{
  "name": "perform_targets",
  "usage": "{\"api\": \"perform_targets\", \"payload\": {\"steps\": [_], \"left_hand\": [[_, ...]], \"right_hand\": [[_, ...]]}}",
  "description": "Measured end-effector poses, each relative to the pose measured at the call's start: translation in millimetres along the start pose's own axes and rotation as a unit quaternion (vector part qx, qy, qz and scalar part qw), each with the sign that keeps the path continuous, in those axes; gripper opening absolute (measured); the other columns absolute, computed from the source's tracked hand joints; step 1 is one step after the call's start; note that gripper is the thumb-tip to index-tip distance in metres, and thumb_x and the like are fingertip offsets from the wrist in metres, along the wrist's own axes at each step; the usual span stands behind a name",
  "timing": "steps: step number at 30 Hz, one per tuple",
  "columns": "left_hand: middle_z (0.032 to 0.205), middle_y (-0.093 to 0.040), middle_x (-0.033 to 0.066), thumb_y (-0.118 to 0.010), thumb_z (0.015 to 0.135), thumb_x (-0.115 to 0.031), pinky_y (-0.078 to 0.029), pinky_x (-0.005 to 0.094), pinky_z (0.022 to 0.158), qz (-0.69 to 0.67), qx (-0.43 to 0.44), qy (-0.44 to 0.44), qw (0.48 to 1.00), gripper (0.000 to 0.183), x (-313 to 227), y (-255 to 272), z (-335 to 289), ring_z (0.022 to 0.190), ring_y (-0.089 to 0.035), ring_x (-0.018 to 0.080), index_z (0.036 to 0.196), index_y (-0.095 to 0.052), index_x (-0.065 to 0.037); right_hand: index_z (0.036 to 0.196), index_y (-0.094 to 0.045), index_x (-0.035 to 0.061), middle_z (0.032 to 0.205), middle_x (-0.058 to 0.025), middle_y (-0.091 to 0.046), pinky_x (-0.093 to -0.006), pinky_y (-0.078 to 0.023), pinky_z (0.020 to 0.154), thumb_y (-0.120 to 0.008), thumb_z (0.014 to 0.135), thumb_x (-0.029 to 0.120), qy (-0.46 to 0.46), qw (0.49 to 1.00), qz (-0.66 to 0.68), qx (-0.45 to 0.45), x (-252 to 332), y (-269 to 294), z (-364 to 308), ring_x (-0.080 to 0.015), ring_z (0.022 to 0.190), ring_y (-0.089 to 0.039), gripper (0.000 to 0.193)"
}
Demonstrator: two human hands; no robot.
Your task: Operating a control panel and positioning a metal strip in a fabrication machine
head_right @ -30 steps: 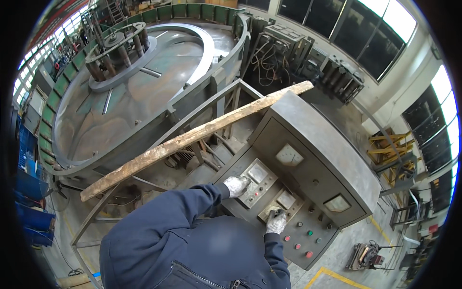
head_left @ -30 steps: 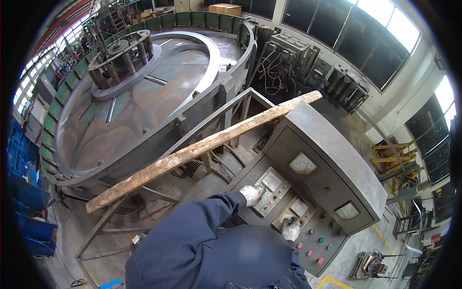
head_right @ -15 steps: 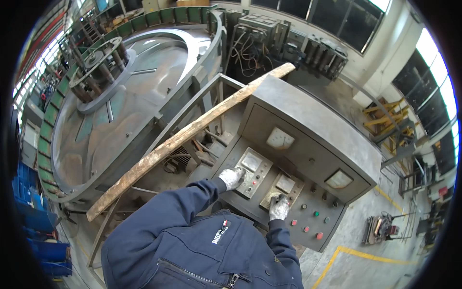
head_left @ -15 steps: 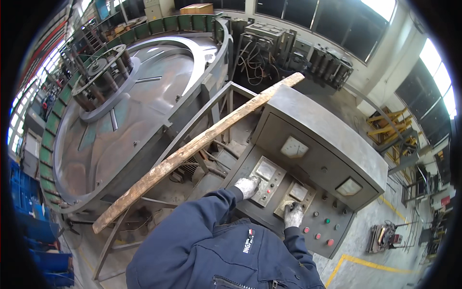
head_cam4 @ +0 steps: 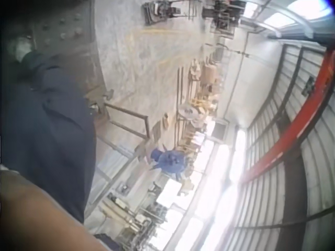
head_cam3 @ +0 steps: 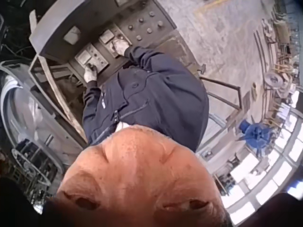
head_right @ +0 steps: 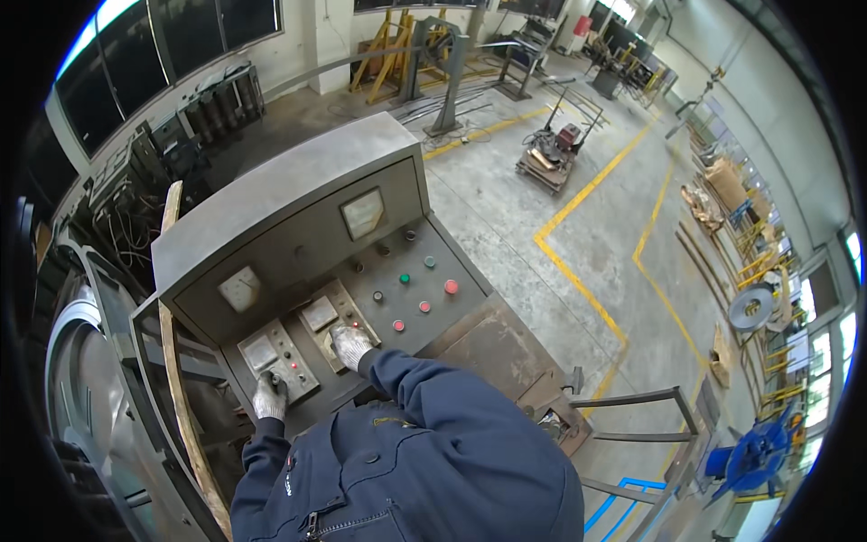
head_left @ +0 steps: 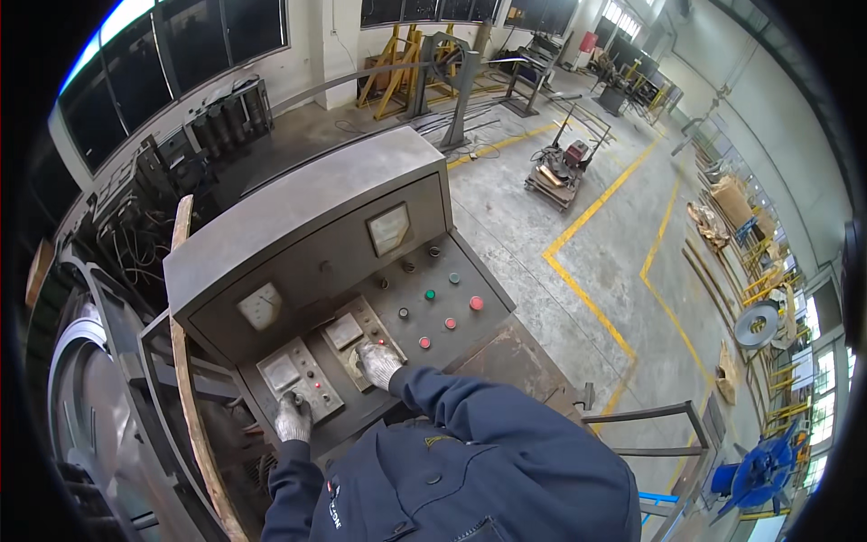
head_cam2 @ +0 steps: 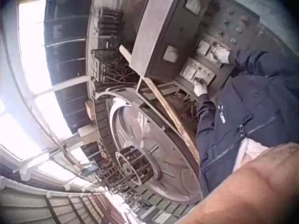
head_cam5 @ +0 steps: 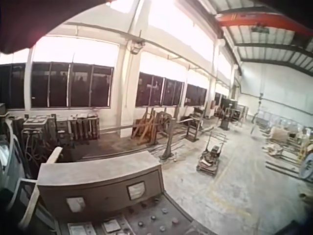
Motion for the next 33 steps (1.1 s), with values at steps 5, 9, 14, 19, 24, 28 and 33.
{"api": "perform_targets", "payload": {"steps": [5,9,14,19,24,28,33], "left_hand": [[0.105,-0.070,0.0229,-0.064,0.090,-0.023,-0.053,0.0499,0.086,0.000,0.043,0.030,0.999,0.031,-9.1,8.3,0.3,0.098,-0.068,0.0422,0.117,-0.063,-0.007],[0.100,-0.070,0.0242,-0.064,0.090,-0.026,-0.054,0.0508,0.083,0.028,0.037,0.030,0.998,0.031,3.0,10.0,-0.6,0.095,-0.068,0.0441,0.115,-0.062,-0.008],[0.079,-0.068,0.0255,-0.063,0.090,-0.025,-0.053,0.0568,0.065,0.037,0.027,0.002,0.999,0.023,35.8,-11.4,-2.1,0.074,-0.067,0.0462,0.102,-0.058,-0.007],[0.100,-0.071,0.0266,-0.054,0.094,-0.022,-0.055,0.0540,0.081,0.080,0.098,0.033,0.991,0.025,10.3,-9.0,3.8,0.092,-0.070,0.0437,0.105,-0.062,-0.001],[0.108,-0.069,0.0263,-0.055,0.096,-0.022,-0.054,0.0541,0.086,0.051,0.086,0.059,0.993,0.024,4.0,-3.6,1.0,0.101,-0.068,0.0433,0.107,-0.059,-0.001],[0.106,-0.069,0.0256,-0.056,0.096,-0.022,-0.054,0.0545,0.086,0.035,0.071,0.065,0.995,0.024,1.7,-5.0,1.8,0.100,-0.068,0.0433,0.108,-0.059,-0.001],[0.110,-0.067,0.0231,-0.057,0.097,-0.028,-0.053,0.0539,0.085,0.042,0.056,0.057,0.996,0.028,4.5,-9.9,1.2,0.099,-0.067,0.0432,0.109,-0.056,-0.003]], "right_hand": [[0.099,-0.062,0.0007,0.095,-0.0211,-0.068,-0.0434,-0.056,0.078,-0.060,0.084,0.009,0.090,0.991,-0.094,0.026,16.2,-3.3,6.6,-0.0352,0.091,-0.069,0.018],[0.095,-0.061,-0.0025,0.091,-0.0199,-0.064,-0.0428,-0.055,0.079,-0.056,0.083,0.005,0.212,0.962,-0.168,0.019,39.2,-0.7,2.7,-0.0337,0.086,-0.067,0.015],[0.119,-0.056,-0.0049,0.116,-0.0262,-0.058,-0.0476,-0.047,0.101,-0.046,0.088,-0.001,0.345,0.933,-0.053,-0.089,4.0,-17.7,-12.8,-0.0406,0.111,-0.057,0.032],[0.094,-0.069,0.0021,0.101,-0.0252,-0.064,-0.0498,-0.052,0.085,-0.050,0.088,0.004,0.228,0.971,-0.038,0.064,17.6,7.7,6.0,-0.0416,0.094,-0.064,0.020],[0.094,-0.072,0.0043,0.105,-0.0240,-0.066,-0.0487,-0.053,0.086,-0.066,0.082,0.009,0.248,0.966,-0.057,0.055,33.0,23.8,7.2,-0.0406,0.097,-0.065,0.015],[0.094,-0.072,0.0045,0.105,-0.0234,-0.066,-0.0489,-0.053,0.086,-0.067,0.083,0.012,0.238,0.970,-0.038,0.043,28.5,23.1,10.5,-0.0406,0.097,-0.065,0.014],[0.096,-0.073,0.0052,0.105,-0.0243,-0.066,-0.0492,-0.053,0.086,-0.066,0.084,0.012,0.221,0.973,-0.049,0.038,31.1,21.7,11.4,-0.0406,0.097,-0.064,0.015]]}}
Point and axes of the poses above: each hand's wrist, its own z-axis towards the middle knuckle, its own y-axis out of the back of the hand, x = y × z, the point moved 6 cm from there along z, towards the middle knuckle
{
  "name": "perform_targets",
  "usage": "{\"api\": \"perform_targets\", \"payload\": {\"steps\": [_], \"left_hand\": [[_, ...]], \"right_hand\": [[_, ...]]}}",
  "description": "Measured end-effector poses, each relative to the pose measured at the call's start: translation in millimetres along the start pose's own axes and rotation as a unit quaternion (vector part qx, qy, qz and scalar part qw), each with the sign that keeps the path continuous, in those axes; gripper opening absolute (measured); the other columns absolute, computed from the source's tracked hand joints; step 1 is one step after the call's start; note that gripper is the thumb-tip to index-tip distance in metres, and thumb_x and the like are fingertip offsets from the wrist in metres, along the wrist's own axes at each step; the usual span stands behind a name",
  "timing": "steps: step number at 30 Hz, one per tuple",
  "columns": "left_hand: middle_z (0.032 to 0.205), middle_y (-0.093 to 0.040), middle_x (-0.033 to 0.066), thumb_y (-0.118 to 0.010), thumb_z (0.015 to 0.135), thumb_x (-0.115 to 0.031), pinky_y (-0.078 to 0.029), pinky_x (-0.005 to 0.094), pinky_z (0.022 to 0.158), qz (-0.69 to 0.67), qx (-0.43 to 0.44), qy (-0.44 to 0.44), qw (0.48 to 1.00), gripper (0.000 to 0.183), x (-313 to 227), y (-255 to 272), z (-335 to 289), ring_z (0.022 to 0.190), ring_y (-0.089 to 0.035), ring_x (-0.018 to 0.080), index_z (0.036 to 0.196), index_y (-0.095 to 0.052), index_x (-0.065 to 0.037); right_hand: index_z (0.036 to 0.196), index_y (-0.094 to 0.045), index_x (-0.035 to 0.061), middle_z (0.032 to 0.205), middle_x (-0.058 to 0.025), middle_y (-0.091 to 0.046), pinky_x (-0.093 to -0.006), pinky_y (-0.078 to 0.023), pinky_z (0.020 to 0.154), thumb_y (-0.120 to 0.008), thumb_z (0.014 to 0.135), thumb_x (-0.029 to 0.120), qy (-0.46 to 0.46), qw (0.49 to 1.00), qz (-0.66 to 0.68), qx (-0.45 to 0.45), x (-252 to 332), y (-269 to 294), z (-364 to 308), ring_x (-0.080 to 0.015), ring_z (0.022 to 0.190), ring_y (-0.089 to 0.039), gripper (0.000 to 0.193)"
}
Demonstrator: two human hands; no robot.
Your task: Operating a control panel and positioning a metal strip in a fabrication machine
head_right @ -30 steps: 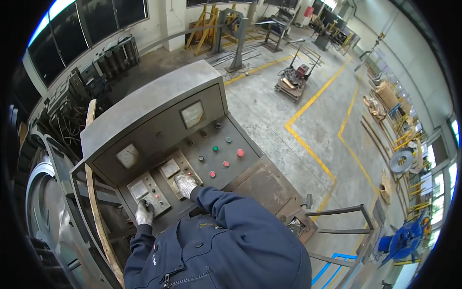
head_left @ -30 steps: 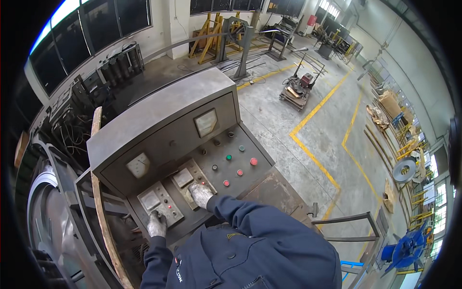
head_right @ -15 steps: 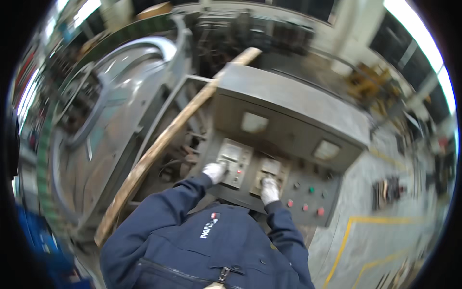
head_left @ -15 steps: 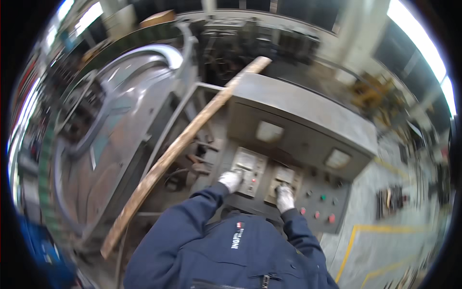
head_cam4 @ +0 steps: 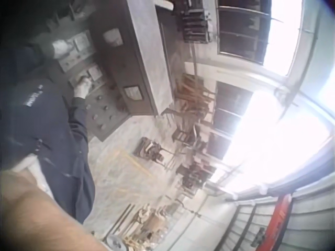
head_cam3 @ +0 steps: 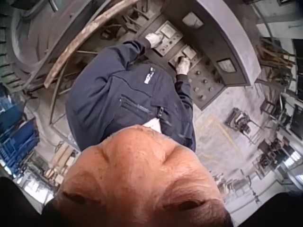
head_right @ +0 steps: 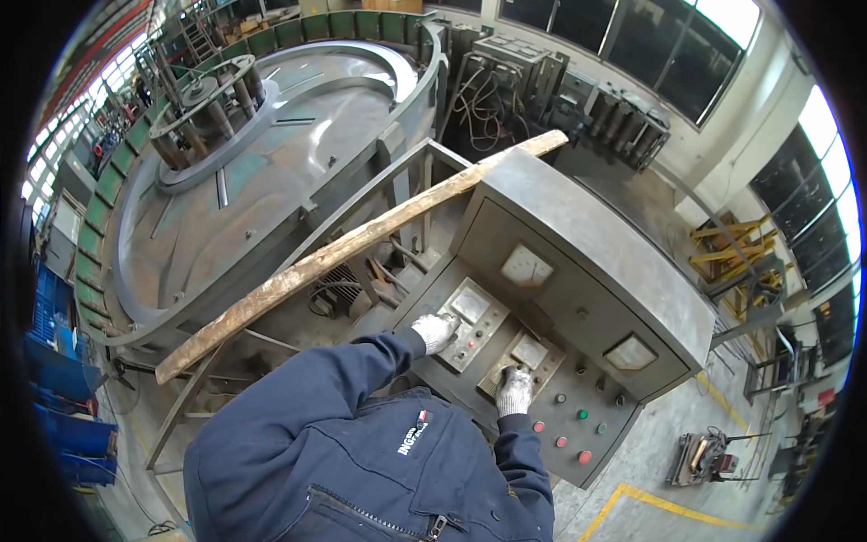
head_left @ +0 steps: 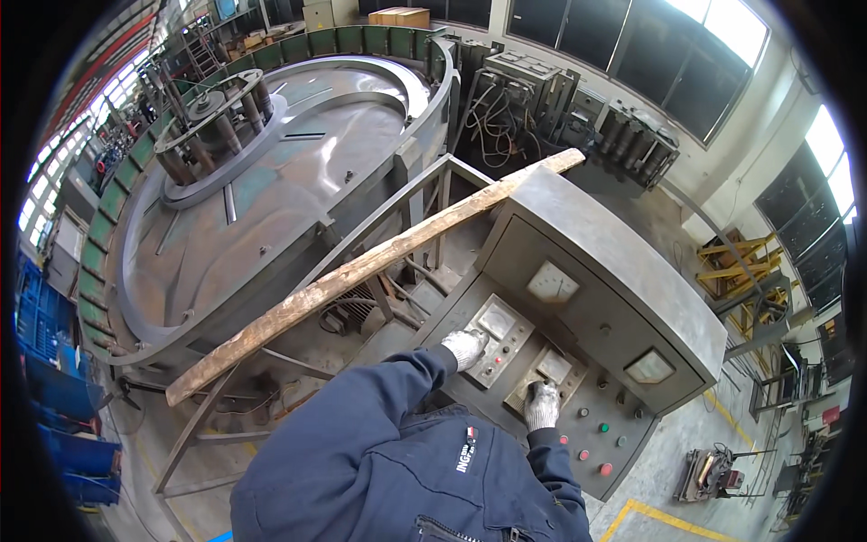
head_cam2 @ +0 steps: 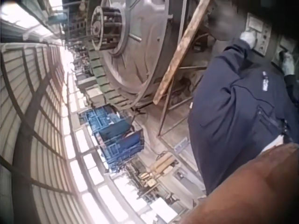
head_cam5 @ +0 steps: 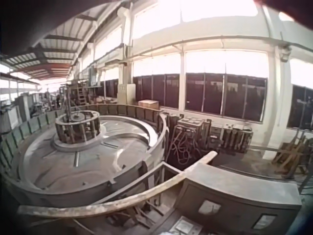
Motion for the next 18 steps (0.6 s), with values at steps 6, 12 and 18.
{"api": "perform_targets", "payload": {"steps": [6,12,18], "left_hand": [[0.111,-0.068,0.0234,-0.057,0.097,-0.027,-0.054,0.0531,0.086,-0.002,0.011,0.017,1.000,0.028,4.7,-4.1,1.2,0.101,-0.067,0.0424,0.112,-0.057,-0.003],[0.110,-0.067,0.0238,-0.058,0.097,-0.028,-0.054,0.0536,0.085,-0.005,0.004,0.006,1.000,0.029,0.0,2.2,-1.8,0.100,-0.068,0.0425,0.111,-0.058,-0.003],[0.111,-0.067,0.0243,-0.058,0.096,-0.029,-0.053,0.0543,0.085,-0.005,0.004,0.014,1.000,0.031,2.1,0.5,-2.7,0.099,-0.067,0.0435,0.113,-0.058,-0.004]], "right_hand": [[0.099,-0.072,0.0043,0.107,-0.0252,-0.065,-0.0496,-0.053,0.086,-0.065,0.083,0.009,-0.011,1.000,0.025,0.003,0.9,0.9,-1.7,-0.0420,0.099,-0.064,0.017],[0.099,-0.071,0.0035,0.110,-0.0250,-0.065,-0.0493,-0.053,0.088,-0.065,0.083,0.008,-0.017,1.000,0.019,-0.012,3.0,3.7,-3.8,-0.0421,0.101,-0.064,0.017],[0.099,-0.071,0.0037,0.110,-0.0252,-0.064,-0.0493,-0.053,0.087,-0.066,0.083,0.009,-0.014,0.999,0.024,-0.019,2.3,2.7,-4.7,-0.0419,0.099,-0.064,0.018]]}}
Point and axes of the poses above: each hand's wrist, its own z-axis towards the middle knuckle, its own y-axis out of the back of the hand, x = y × z, the point moved 6 cm from there along z, towards the middle knuckle
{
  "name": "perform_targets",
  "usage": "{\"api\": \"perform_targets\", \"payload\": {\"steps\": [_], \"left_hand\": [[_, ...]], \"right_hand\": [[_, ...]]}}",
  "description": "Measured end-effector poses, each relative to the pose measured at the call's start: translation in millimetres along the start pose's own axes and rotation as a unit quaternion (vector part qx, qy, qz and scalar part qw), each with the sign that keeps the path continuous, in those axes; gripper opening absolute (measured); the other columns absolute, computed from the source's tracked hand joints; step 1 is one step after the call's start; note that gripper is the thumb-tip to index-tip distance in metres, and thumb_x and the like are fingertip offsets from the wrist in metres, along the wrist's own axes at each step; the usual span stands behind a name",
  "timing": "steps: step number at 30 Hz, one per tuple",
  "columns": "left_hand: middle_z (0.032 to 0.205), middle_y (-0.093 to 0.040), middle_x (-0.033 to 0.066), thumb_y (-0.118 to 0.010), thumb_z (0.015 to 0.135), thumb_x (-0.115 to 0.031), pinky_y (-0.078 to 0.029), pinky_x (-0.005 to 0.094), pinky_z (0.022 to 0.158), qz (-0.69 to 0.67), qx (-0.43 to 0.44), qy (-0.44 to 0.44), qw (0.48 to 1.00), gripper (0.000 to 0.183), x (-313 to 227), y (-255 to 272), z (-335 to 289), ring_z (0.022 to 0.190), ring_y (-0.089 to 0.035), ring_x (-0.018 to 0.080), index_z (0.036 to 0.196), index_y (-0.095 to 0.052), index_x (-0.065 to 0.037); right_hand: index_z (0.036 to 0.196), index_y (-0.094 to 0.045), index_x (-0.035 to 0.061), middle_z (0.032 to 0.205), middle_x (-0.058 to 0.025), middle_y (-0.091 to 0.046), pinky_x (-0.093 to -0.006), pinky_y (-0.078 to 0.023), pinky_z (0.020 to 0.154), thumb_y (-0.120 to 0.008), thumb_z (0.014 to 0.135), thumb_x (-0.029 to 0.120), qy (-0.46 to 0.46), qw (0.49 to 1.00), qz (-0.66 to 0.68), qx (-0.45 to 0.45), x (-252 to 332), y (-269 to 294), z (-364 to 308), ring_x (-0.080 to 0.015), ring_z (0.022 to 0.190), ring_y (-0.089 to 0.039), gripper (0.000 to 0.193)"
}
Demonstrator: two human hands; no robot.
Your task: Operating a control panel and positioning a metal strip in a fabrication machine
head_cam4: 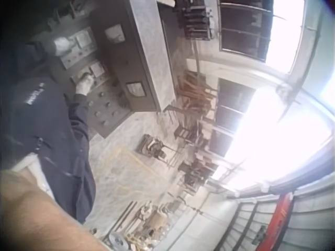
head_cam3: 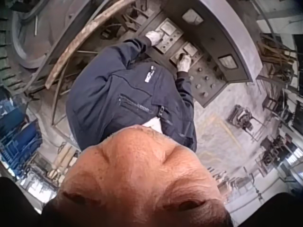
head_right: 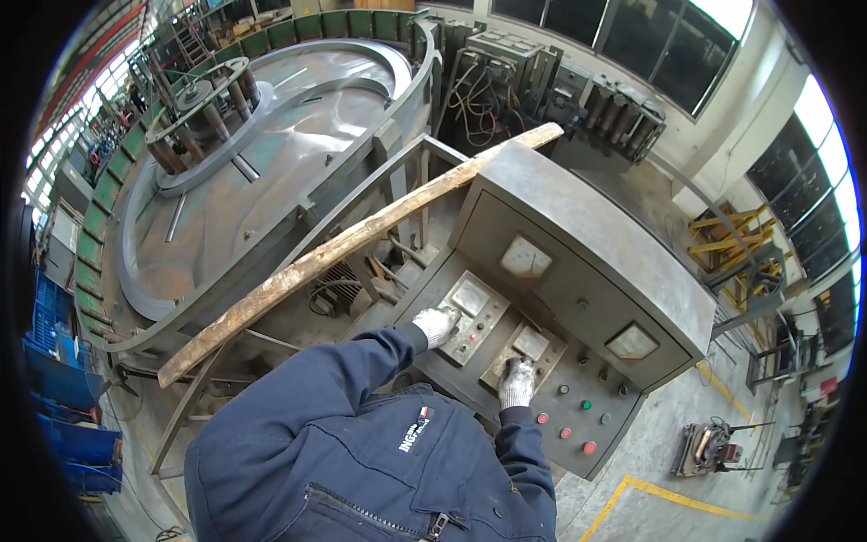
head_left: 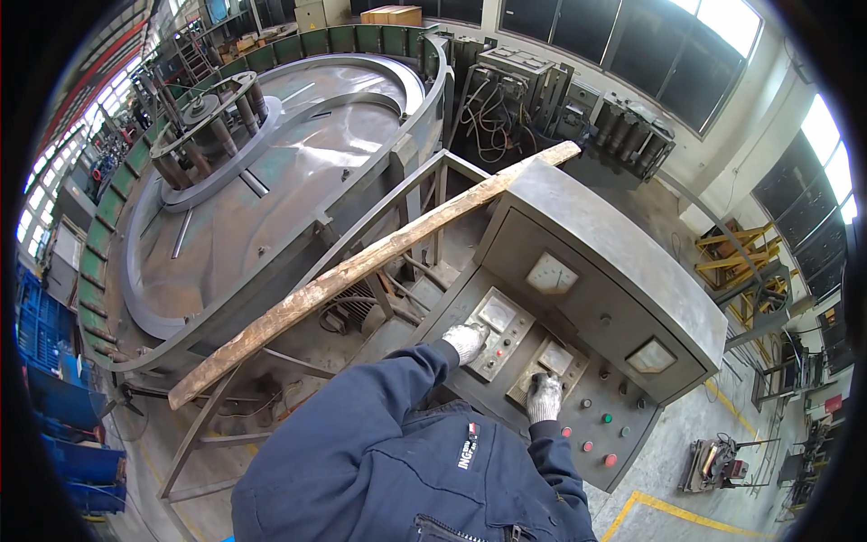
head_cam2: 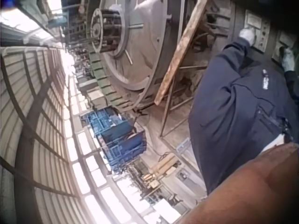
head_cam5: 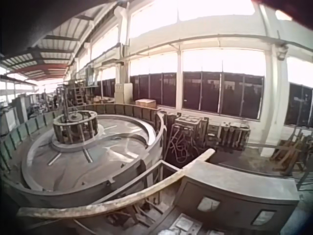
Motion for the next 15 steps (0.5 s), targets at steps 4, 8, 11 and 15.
{"api": "perform_targets", "payload": {"steps": [4,8,11,15], "left_hand": [[0.109,-0.069,0.0224,-0.060,0.094,-0.025,-0.054,0.0523,0.085,0.004,-0.026,0.000,1.000,0.026,-1.2,2.3,-2.1,0.099,-0.069,0.0409,0.111,-0.063,-0.005],[0.110,-0.069,0.0222,-0.060,0.094,-0.025,-0.054,0.0521,0.085,0.007,-0.028,-0.003,1.000,0.027,-2.3,2.6,-1.7,0.099,-0.069,0.0410,0.111,-0.063,-0.004],[0.110,-0.069,0.0224,-0.060,0.094,-0.026,-0.055,0.0520,0.086,0.008,-0.023,-0.002,1.000,0.028,-3.4,3.6,-1.8,0.099,-0.069,0.0409,0.112,-0.063,-0.004],[0.110,-0.069,0.0231,-0.059,0.095,-0.025,-0.055,0.0516,0.086,0.009,-0.010,0.006,1.000,0.028,-6.2,7.1,-2.4,0.100,-0.069,0.0404,0.112,-0.063,-0.003]], "right_hand": [[0.099,-0.071,0.0038,0.110,-0.0254,-0.064,-0.0494,-0.053,0.086,-0.066,0.083,0.009,-0.014,1.000,-0.005,0.009,-1.7,-2.6,0.8,-0.0419,0.098,-0.064,0.018],[0.098,-0.071,0.0038,0.111,-0.0256,-0.064,-0.0495,-0.053,0.086,-0.066,0.083,0.009,-0.018,1.000,-0.003,0.007,-4.5,-4.2,-0.4,-0.0420,0.098,-0.064,0.017],[0.097,-0.070,0.0049,0.105,-0.0209,-0.064,-0.0512,-0.052,0.082,-0.064,0.083,0.007,0.009,0.999,-0.009,-0.037,-1.8,-1.5,-2.2,-0.0409,0.095,-0.063,0.015],[0.097,-0.070,0.0048,0.106,-0.0219,-0.065,-0.0506,-0.052,0.083,-0.065,0.082,0.007,0.011,0.999,0.001,-0.034,-3.1,-2.4,-1.8,-0.0410,0.097,-0.063,0.016]]}}
Point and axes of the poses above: each hand's wrist, its own z-axis towards the middle knuckle, its own y-axis out of the back of the hand, x = y × z, the point moved 6 cm from there along z, towards the middle knuckle
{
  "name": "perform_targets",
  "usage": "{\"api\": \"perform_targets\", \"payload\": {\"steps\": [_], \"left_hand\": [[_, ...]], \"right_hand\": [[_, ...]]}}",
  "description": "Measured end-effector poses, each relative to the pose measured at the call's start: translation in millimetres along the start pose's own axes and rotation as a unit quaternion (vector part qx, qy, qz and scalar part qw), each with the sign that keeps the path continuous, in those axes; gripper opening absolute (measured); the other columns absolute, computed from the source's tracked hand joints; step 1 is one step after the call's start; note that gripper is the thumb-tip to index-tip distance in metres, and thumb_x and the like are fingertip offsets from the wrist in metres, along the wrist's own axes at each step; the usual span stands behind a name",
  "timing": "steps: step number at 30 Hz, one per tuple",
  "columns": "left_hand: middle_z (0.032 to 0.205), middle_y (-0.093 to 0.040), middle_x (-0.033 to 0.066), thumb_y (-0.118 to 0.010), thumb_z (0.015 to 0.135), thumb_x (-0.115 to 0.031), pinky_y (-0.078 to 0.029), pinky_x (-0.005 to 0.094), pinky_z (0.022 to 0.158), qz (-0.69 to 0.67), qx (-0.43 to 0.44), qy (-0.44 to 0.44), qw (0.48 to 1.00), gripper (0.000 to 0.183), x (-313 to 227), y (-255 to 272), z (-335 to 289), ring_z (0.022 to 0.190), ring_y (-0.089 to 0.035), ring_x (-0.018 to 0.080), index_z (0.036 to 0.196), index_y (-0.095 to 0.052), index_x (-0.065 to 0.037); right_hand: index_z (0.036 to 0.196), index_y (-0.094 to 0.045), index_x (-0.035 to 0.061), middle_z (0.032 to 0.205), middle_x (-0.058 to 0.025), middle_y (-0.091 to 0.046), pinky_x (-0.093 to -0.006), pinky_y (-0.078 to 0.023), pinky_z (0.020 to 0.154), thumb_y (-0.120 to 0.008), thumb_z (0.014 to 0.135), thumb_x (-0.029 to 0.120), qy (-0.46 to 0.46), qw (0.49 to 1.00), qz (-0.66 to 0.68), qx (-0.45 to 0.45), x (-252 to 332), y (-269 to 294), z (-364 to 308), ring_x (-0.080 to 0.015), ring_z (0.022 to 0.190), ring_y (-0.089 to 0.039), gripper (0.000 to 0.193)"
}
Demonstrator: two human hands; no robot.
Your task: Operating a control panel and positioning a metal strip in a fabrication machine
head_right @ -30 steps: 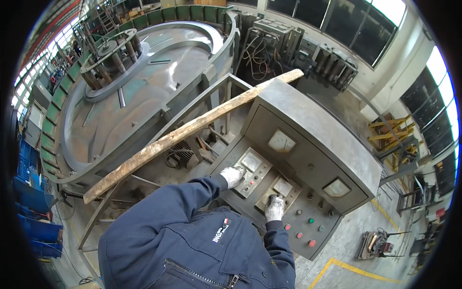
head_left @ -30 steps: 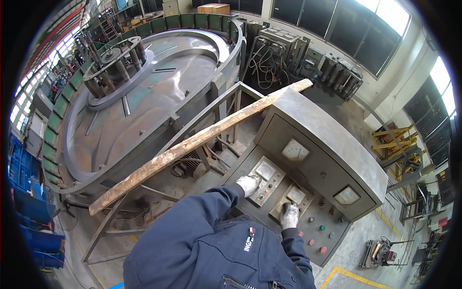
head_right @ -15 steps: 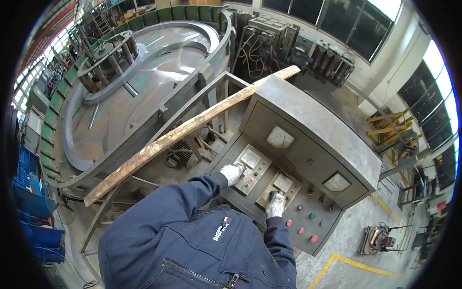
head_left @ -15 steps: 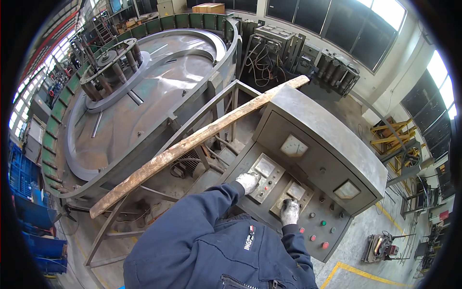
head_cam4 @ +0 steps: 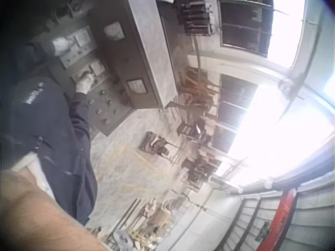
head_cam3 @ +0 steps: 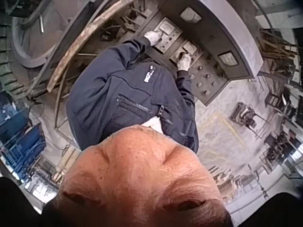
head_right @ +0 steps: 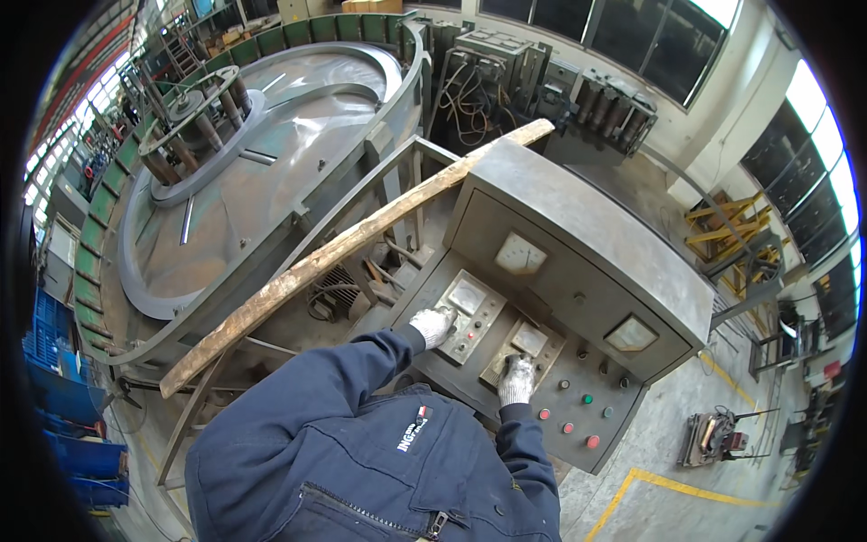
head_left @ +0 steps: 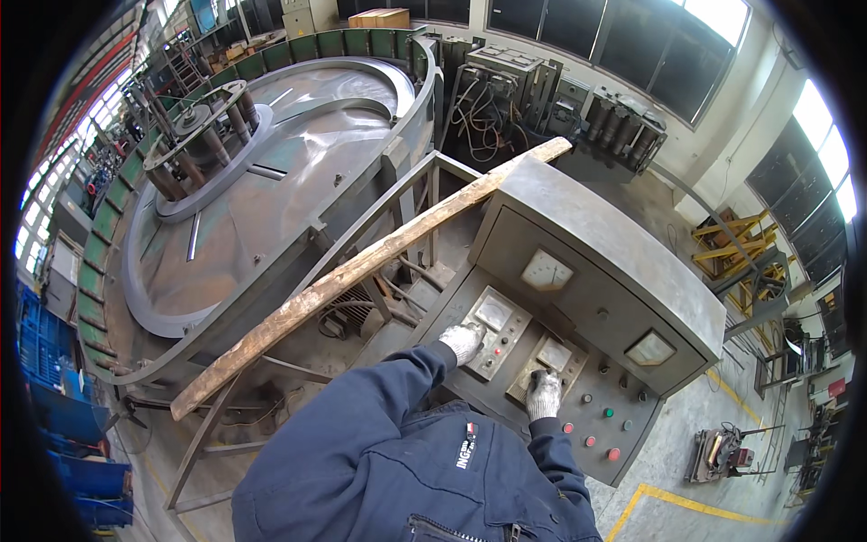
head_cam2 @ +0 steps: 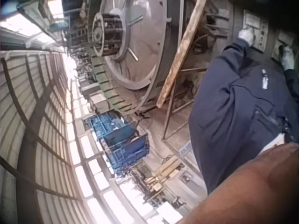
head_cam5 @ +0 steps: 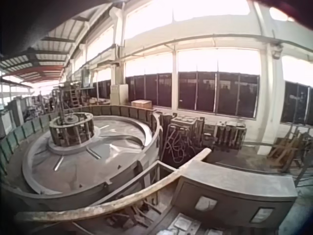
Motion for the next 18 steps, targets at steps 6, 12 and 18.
{"api": "perform_targets", "payload": {"steps": [6,12,18], "left_hand": [[0.110,-0.069,0.0247,-0.057,0.096,-0.026,-0.055,0.0519,0.087,-0.001,0.012,0.006,1.000,0.029,-2.9,3.8,0.0,0.100,-0.069,0.0410,0.111,-0.063,-0.003],[0.111,-0.069,0.0256,-0.057,0.096,-0.027,-0.055,0.0524,0.087,-0.004,0.012,0.022,1.000,0.029,2.4,4.6,-4.9,0.101,-0.069,0.0418,0.110,-0.063,-0.002],[0.088,-0.072,0.0264,-0.043,0.101,-0.029,-0.056,0.0540,0.075,0.026,0.008,0.006,1.000,0.042,19.8,-27.4,13.8,0.084,-0.072,0.0422,0.093,-0.071,0.001]], "right_hand": [[0.097,-0.071,0.0046,0.105,-0.0228,-0.065,-0.0498,-0.053,0.084,-0.067,0.081,0.007,-0.021,1.000,0.005,0.004,-1.6,0.0,-0.7,-0.0413,0.096,-0.064,0.017],[0.095,-0.072,0.0051,0.103,-0.0217,-0.066,-0.0496,-0.052,0.084,-0.067,0.081,0.007,-0.025,1.000,-0.008,0.007,10.5,3.4,1.4,-0.0404,0.095,-0.064,0.015],[0.124,-0.058,-0.0050,0.119,-0.0296,-0.060,-0.0469,-0.046,0.104,-0.045,0.090,0.003,0.072,0.993,-0.070,-0.067,-38.7,-52.0,-29.9,-0.0413,0.116,-0.058,0.037]]}}
Point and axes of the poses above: each hand's wrist, its own z-axis towards the middle knuckle, its own y-axis out of the back of the hand, x = y × z, the point moved 6 cm from there along z, towards the middle knuckle
